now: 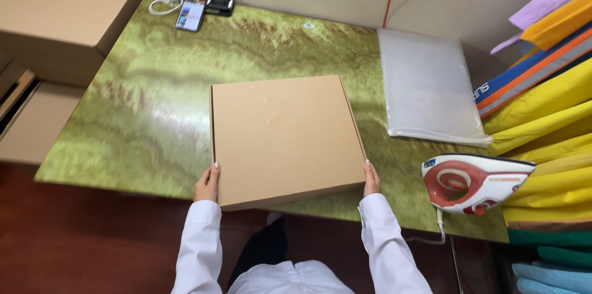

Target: Unpacking a garment from a shipping box and hanging it on a clothing rack in a stockroom environment.

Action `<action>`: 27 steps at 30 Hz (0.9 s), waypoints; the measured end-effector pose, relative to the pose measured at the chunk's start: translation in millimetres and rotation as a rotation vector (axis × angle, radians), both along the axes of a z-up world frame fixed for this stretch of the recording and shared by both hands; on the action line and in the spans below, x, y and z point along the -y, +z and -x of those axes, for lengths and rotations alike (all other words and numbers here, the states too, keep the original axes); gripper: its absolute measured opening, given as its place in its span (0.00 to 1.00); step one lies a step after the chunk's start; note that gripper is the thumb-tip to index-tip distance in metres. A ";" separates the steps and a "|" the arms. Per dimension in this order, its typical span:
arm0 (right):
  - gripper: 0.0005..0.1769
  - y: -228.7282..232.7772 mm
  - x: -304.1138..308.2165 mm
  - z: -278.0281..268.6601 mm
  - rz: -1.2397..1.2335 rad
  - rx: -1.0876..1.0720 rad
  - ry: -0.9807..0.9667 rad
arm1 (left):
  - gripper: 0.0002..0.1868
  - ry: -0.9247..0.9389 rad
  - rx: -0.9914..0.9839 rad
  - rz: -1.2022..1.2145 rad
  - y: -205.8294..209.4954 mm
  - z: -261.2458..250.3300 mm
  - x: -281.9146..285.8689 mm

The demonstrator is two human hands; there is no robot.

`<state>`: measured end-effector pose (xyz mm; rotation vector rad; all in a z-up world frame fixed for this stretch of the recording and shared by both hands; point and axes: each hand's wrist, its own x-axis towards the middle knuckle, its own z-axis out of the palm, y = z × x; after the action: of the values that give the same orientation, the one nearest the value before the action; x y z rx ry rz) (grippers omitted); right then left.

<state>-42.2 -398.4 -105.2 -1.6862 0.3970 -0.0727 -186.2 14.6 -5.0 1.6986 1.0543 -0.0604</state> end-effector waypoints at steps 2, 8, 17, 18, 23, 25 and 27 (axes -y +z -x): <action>0.30 12.9 -7.7 30.8 -0.005 -0.011 0.025 | 0.29 0.045 -0.007 0.010 10.8 31.3 6.6; 0.31 32.5 -28.2 73.8 -0.019 -0.012 0.120 | 0.29 0.180 0.038 0.098 -41.4 89.5 -8.6; 0.32 42.1 -82.2 75.1 -0.031 -0.072 0.186 | 0.36 0.379 0.034 0.392 53.5 163.5 10.5; 0.32 41.9 -92.6 73.5 -0.038 -0.073 0.208 | 0.37 0.470 0.105 0.441 35.3 167.6 -0.9; 0.31 58.0 -184.4 75.8 -0.122 -0.056 0.320 | 0.36 0.632 0.176 0.416 8.8 188.1 -58.8; 0.29 69.6 -226.8 81.7 -0.140 -0.061 0.353 | 0.37 0.667 0.180 0.381 -5.7 198.6 -89.0; 0.29 69.1 -267.1 81.3 -0.139 -0.052 0.416 | 0.38 0.653 0.114 0.326 -7.0 208.0 -118.0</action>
<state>-123.5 -131.3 -36.1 -1.6037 0.0815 0.2987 -394.2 132.5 -11.9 1.0002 1.3801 0.2681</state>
